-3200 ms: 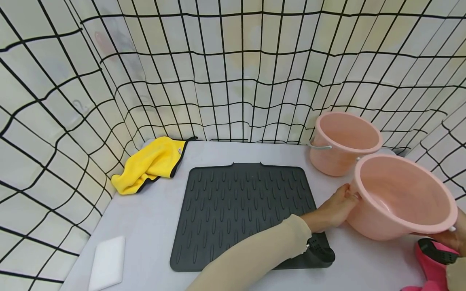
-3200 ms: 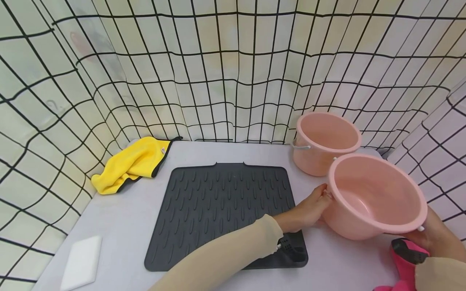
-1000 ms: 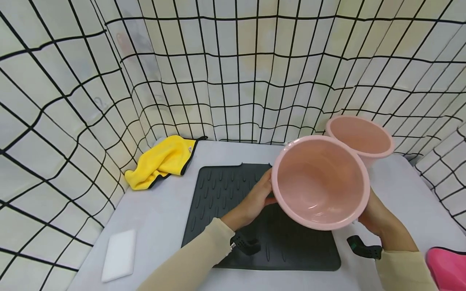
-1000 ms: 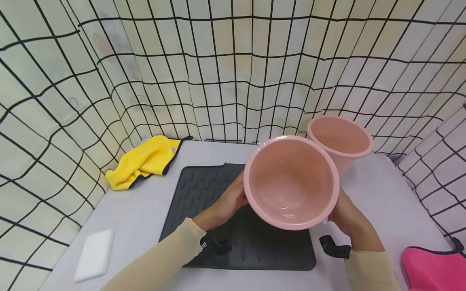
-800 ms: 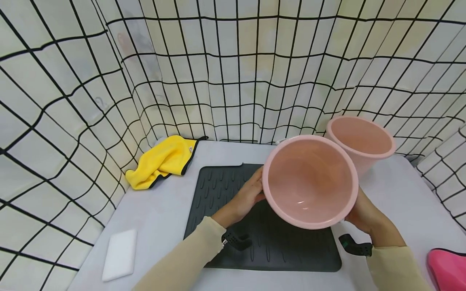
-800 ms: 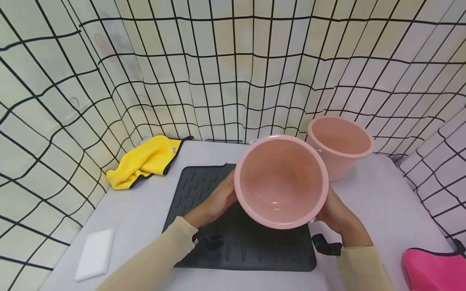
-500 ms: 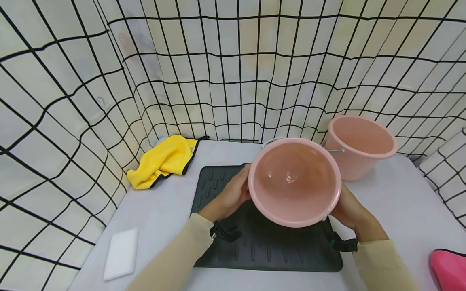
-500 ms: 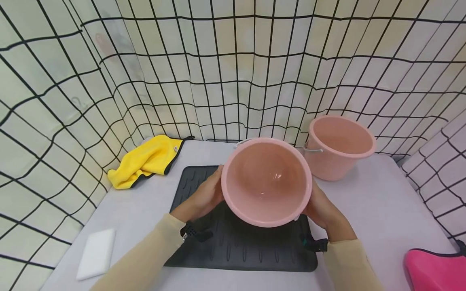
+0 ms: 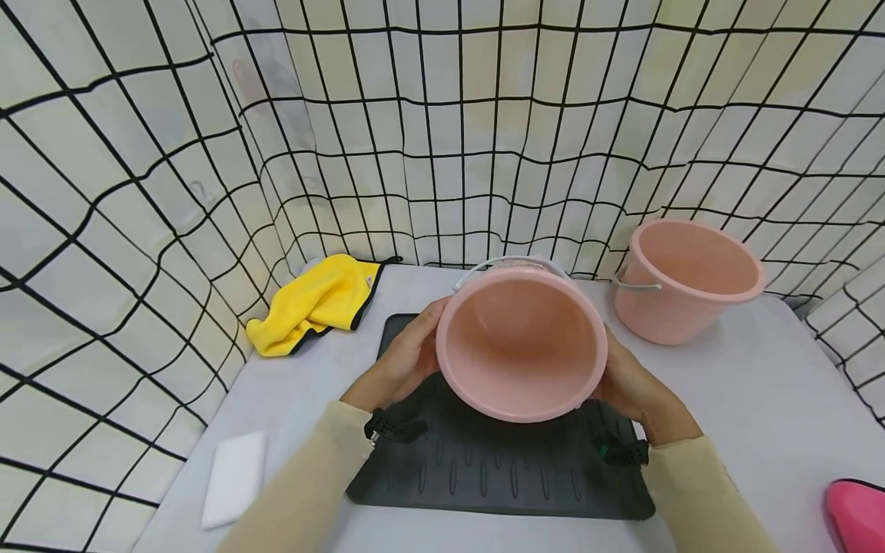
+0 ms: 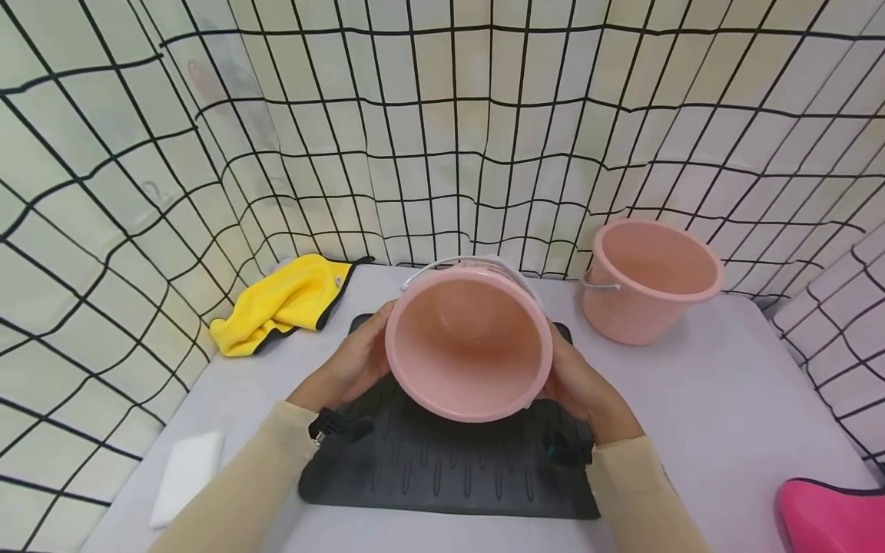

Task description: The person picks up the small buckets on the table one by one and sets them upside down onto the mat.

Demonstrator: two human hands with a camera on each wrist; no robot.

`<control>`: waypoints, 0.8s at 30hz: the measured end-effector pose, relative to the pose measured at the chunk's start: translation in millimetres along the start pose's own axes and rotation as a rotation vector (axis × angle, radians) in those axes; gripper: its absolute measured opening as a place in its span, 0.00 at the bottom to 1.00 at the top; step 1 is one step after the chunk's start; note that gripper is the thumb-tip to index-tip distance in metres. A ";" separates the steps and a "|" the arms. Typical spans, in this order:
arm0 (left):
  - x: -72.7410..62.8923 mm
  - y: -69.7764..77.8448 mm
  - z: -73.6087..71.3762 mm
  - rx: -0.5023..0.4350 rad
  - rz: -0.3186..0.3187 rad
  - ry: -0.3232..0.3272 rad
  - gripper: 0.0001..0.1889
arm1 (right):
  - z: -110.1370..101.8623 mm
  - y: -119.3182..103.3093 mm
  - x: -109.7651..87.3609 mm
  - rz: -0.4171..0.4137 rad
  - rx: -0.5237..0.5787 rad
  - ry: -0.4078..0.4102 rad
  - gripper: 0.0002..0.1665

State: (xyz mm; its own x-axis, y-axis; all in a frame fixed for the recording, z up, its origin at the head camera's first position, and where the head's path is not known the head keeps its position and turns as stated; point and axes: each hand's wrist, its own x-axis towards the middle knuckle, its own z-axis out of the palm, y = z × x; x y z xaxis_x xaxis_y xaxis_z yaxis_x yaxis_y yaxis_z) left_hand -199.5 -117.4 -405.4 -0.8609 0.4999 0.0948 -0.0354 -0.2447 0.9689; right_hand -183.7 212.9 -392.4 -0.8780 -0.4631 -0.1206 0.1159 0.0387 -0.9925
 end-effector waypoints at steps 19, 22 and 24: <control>-15.2 42.9 -34.2 0.168 -0.219 0.065 0.41 | 30.7 -3.3 41.3 -0.010 -0.008 -0.127 0.39; -18.2 49.0 -38.3 0.199 -0.247 0.067 0.40 | 35.4 -4.9 46.7 -0.014 -0.015 -0.132 0.39; -19.6 52.8 -40.6 0.221 -0.251 0.073 0.39 | 37.9 -5.8 50.2 -0.015 -0.026 -0.132 0.40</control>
State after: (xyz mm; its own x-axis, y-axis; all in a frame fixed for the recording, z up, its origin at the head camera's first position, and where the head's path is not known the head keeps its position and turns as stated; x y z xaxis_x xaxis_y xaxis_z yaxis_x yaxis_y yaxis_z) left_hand -205.0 -173.9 -365.3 -0.8736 0.4589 -0.1619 -0.1471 0.0682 0.9868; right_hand -210.8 155.8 -391.9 -0.8107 -0.5762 -0.1037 0.0898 0.0527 -0.9946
